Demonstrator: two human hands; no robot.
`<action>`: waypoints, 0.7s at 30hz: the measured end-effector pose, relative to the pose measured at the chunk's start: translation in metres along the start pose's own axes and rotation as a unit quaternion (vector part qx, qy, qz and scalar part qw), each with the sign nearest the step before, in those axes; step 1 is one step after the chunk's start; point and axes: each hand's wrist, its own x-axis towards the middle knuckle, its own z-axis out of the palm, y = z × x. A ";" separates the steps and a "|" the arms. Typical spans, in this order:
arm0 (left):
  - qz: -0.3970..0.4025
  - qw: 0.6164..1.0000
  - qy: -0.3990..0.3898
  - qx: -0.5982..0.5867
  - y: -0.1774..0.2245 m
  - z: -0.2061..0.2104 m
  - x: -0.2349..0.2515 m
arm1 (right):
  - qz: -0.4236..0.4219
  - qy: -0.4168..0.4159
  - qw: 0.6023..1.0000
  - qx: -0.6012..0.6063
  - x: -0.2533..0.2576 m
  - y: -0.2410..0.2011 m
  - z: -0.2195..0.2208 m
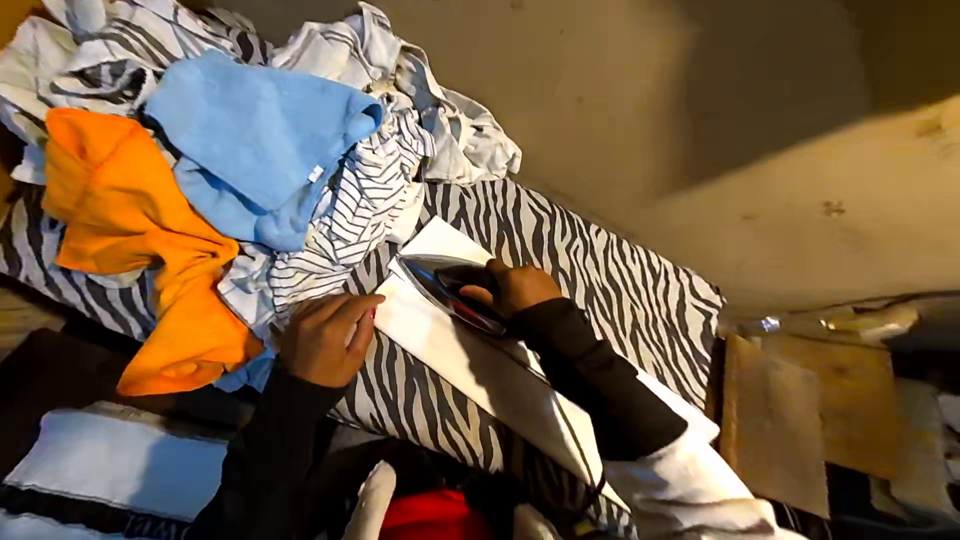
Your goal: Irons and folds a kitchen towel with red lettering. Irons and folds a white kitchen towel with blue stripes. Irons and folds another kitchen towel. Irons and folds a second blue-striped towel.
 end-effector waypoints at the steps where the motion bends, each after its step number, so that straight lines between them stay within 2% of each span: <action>1: 0.012 1.000 -0.006 -0.006 0.005 0.002 0.008 | -0.002 0.005 1.000 0.008 -0.004 0.002 0.003; 4: 0.059 0.998 -0.011 -0.024 0.018 0.010 0.030 | 0.011 -0.002 1.000 0.024 -0.032 0.032 0.010; 7: 0.075 0.997 -0.028 -0.022 0.018 0.015 0.042 | 0.067 0.041 0.996 0.033 -0.088 0.100 0.034; 9: 0.073 0.994 -0.071 -0.035 0.024 0.032 0.053 | 0.133 0.082 0.987 0.045 -0.126 0.142 0.055; 11: 0.064 0.986 -0.139 -0.062 0.038 0.065 0.062 | 0.180 0.098 0.977 0.063 -0.146 0.158 0.068; 13: 0.073 0.979 -0.183 -0.054 0.034 0.111 0.070 | 0.188 0.087 0.975 0.080 -0.140 0.136 0.068; 15: 0.075 0.974 -0.211 0.028 0.009 0.140 0.075 | 0.205 0.060 0.971 0.108 -0.117 0.092 0.059; 18: 0.058 0.965 -0.227 0.117 -0.007 0.141 0.081 | 0.222 0.088 0.957 0.164 -0.082 0.043 0.048; 21: 0.065 0.961 -0.237 0.124 -0.006 0.134 0.081 | 0.195 0.159 0.951 0.177 -0.082 0.045 0.059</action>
